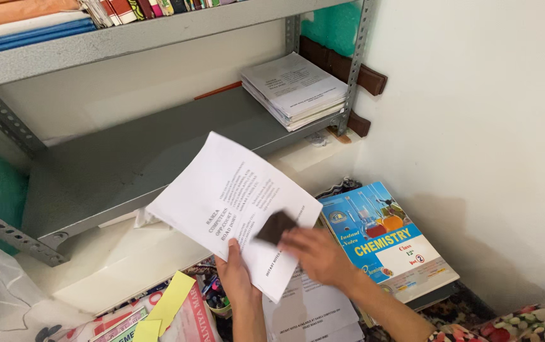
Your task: The person wipes the surfaces of multiple loose papers and booklets with a dark cloth, then places them on a metal shelf. The person handles each item one at a time, wiping both sides before stacking them.
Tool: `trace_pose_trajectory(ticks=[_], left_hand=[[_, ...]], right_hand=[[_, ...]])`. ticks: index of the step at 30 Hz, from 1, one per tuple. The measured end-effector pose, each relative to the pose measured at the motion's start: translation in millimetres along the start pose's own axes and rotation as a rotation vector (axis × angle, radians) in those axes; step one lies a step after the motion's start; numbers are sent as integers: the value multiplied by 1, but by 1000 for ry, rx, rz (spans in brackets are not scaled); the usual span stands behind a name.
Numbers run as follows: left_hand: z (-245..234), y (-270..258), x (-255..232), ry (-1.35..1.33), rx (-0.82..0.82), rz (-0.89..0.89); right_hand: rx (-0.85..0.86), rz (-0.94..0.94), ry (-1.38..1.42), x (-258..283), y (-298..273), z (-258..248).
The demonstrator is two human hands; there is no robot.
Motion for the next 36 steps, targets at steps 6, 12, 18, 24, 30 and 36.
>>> trace_pose_trajectory(ticks=[6, 12, 18, 24, 30, 36], left_hand=[[5, -1, 3, 77, 4, -24], [15, 4, -3, 84, -35, 80], [43, 14, -12, 154, -34, 83], [109, 63, -2, 124, 225, 79], [200, 169, 33, 320, 424, 17], [250, 263, 88, 723, 516, -177]], right_hand=[[-310, 1078, 650, -133, -68, 37], [-121, 1061, 2293, -86, -60, 88], [73, 1133, 1224, -75, -28, 62], [-118, 1189, 1232, -131, 28, 52], [-283, 1232, 1356, -250, 88, 79], [-364, 1436, 1320, -356, 90, 121]])
Point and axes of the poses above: each hand's wrist, its own y-axis towards the middle knuckle, its own z-axis out of the palm, x = y × z, the point moved 7 cm from there along y, towards the middle knuckle, and after that the axes turned 5 degrees about -y, right-handed, at the moved point
